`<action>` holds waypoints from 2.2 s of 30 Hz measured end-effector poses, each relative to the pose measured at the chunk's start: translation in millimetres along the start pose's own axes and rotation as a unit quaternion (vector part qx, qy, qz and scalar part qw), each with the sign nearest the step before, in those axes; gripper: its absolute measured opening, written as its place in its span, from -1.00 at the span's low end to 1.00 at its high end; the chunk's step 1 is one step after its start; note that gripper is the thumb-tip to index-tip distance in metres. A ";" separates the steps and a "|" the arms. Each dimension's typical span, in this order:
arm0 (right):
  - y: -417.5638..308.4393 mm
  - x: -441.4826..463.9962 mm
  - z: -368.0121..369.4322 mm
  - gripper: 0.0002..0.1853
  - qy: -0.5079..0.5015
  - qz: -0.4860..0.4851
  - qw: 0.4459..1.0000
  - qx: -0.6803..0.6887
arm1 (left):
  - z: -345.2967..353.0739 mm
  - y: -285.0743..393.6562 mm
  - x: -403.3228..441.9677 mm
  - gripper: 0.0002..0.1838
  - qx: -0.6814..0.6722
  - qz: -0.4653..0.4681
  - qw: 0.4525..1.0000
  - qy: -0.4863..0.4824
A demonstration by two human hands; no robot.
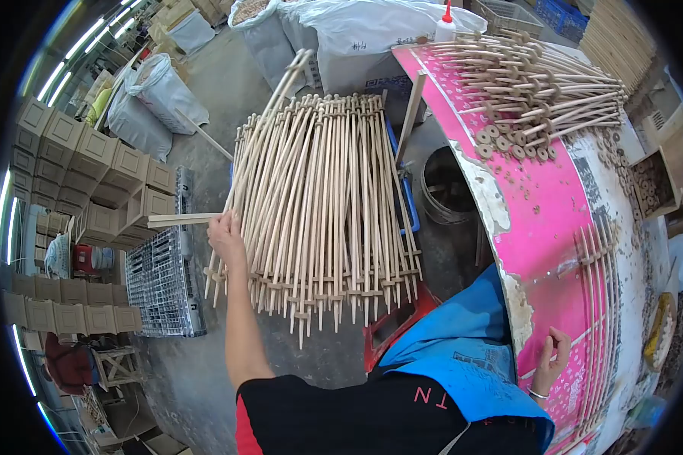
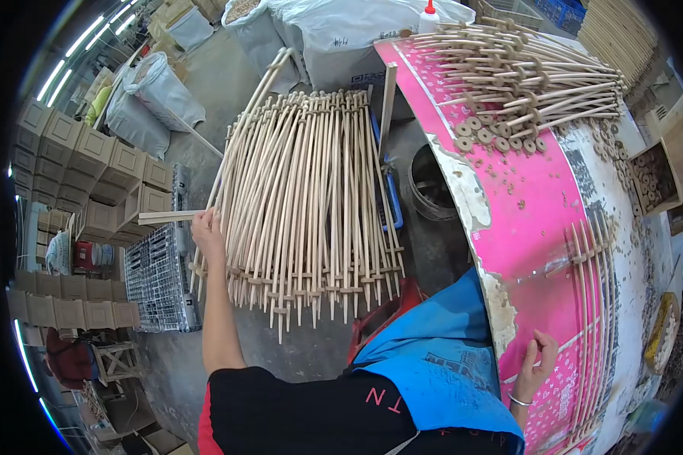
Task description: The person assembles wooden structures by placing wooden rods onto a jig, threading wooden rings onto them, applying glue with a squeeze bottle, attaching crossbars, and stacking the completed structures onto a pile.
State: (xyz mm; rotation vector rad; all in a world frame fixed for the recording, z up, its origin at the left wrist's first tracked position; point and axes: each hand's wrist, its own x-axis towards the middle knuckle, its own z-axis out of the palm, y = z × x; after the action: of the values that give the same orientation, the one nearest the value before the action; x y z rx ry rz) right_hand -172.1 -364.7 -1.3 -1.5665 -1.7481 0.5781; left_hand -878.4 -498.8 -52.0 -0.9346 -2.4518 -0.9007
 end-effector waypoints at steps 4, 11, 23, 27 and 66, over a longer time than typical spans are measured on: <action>-7.4 11.2 2.7 -0.83 -0.006 -0.005 1.000 -0.029 | 45.4 -57.5 19.9 -0.75 0.107 -0.148 0.983 -0.036; 1.2 5.3 -4.1 -0.85 0.012 0.014 0.996 -0.084 | 96.2 -113.6 32.3 -0.69 0.160 -0.249 0.950 -0.103; 1.0 -0.3 -7.3 -0.86 0.016 0.006 0.990 -0.141 | 116.0 -175.5 25.4 -0.67 0.078 -0.230 0.939 -0.243; -0.5 -18.1 -6.5 -0.87 0.062 -0.004 0.981 -0.184 | 133.5 -218.6 36.7 -0.47 -0.115 -0.294 0.919 -0.238; 9.8 -70.0 -3.0 -0.84 0.161 0.050 0.986 -0.012 | 125.0 691.6 -301.2 -0.65 -0.347 0.747 0.395 -0.407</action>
State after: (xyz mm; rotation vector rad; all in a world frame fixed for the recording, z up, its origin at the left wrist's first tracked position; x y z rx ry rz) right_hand -162.4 -431.9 -21.1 -1.6676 -1.4462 0.3292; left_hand -197.9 -153.6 -2.6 -3.4087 -0.2071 -0.5482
